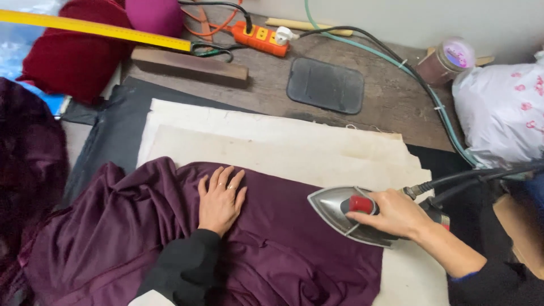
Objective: Smoothing out and pressing purple fabric garments using an industrial steam iron on a padded workbench.
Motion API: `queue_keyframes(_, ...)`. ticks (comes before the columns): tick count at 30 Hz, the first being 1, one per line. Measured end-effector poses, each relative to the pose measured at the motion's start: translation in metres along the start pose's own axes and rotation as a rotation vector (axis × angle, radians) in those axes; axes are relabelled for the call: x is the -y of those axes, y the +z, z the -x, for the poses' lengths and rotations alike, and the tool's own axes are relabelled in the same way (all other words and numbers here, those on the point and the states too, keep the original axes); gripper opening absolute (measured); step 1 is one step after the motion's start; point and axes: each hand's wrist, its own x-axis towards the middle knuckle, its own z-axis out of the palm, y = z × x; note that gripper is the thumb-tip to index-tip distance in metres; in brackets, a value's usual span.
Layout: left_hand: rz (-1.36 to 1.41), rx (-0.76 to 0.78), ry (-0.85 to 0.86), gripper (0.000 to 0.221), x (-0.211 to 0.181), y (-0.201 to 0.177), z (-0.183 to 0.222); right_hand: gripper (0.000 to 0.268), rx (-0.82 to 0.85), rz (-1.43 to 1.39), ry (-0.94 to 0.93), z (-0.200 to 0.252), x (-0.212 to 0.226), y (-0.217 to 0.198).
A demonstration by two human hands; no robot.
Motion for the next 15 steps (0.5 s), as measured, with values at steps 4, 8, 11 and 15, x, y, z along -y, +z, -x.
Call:
queue_keyframes(4, 0.062, -0.054, -0.063, 0.032, 0.011, -0.01, -0.033, 0.047, -0.004, 0.014, -0.06, -0.007, 0.02, 0.002)
queue_keyframes(8, 0.089, 0.256, -0.149, 0.043, 0.031, -0.02, -0.065, 0.045, -0.039, -0.028, -0.077, -0.017, 0.037, 0.002)
queue_keyframes(11, 0.067, 0.415, -0.105, 0.036, 0.042, -0.014, -0.086, 0.045, -0.038, -0.027, -0.104, -0.016, 0.06, -0.004)
queue_keyframes(15, 0.204, 0.56, -0.077, 0.036, 0.042, -0.042, -0.099, 0.048, -0.036, -0.013, -0.135, -0.021, 0.087, -0.009)
